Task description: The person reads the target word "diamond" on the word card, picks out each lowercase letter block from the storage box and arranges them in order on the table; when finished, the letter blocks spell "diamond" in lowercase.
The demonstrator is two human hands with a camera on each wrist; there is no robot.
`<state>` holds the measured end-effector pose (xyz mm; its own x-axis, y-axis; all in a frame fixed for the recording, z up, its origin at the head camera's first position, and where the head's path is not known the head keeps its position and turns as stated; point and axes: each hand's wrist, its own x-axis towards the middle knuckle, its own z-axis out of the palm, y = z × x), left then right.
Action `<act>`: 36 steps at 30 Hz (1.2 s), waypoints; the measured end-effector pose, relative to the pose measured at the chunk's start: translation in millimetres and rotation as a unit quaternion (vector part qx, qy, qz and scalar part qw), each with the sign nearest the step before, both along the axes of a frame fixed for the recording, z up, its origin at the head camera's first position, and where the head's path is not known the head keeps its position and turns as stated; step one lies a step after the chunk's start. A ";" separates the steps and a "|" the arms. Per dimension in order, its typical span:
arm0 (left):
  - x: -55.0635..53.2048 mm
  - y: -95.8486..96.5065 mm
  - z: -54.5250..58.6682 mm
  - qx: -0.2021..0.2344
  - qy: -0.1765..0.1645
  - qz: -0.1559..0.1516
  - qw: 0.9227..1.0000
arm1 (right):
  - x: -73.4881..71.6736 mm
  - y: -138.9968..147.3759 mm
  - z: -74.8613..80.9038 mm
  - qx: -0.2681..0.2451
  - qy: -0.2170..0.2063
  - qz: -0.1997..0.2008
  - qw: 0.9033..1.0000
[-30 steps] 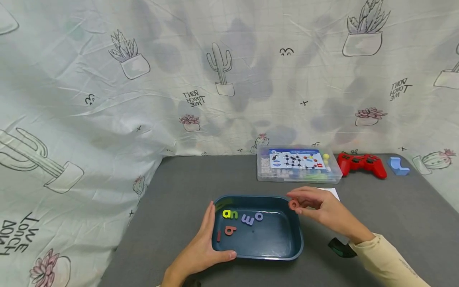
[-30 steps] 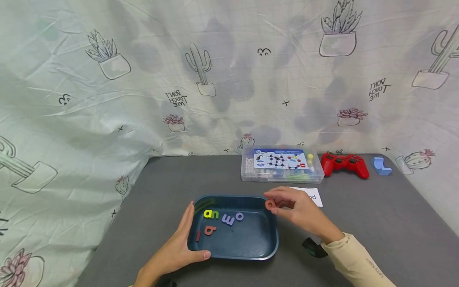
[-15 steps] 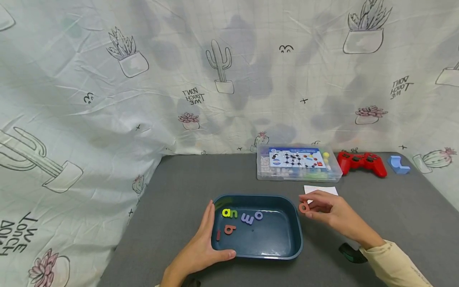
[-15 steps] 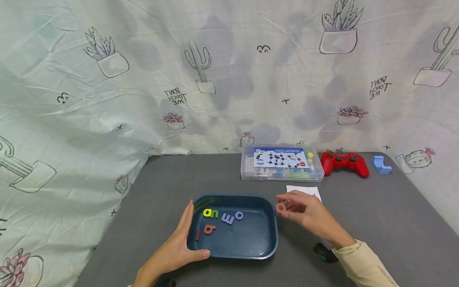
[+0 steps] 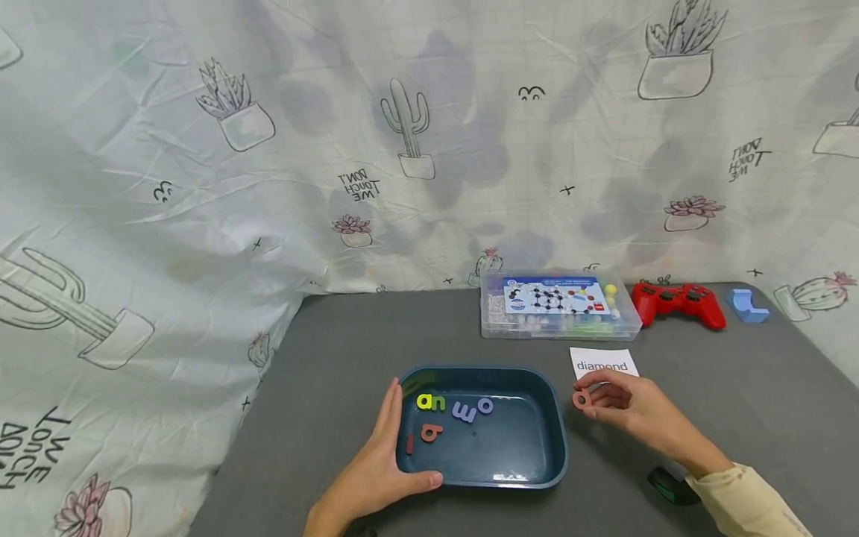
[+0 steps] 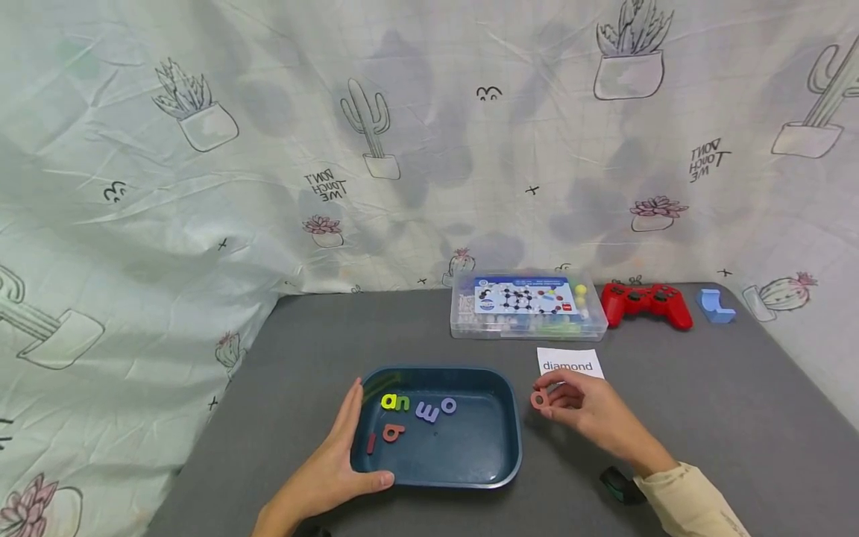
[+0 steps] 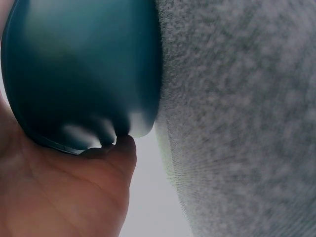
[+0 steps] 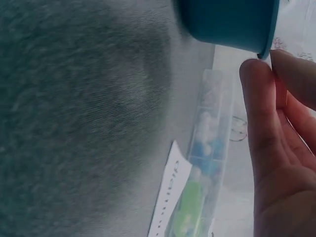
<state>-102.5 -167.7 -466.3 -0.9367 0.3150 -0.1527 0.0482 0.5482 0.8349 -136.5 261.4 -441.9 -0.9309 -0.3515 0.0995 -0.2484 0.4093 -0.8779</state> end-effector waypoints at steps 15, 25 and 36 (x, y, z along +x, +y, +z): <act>1.2 -0.5 -1.5 -0.005 0.011 -0.001 1.000 | -7.0 8.6 -17.8 0.060 -0.002 -0.025 0.998; 1.3 -0.1 -1.2 -0.005 0.004 0.002 1.000 | -14.7 11.6 -29.8 0.060 0.103 -0.005 0.993; -0.4 0.3 1.0 -0.011 -0.001 0.006 1.000 | -21.6 10.8 -34.5 0.087 0.105 -0.002 0.991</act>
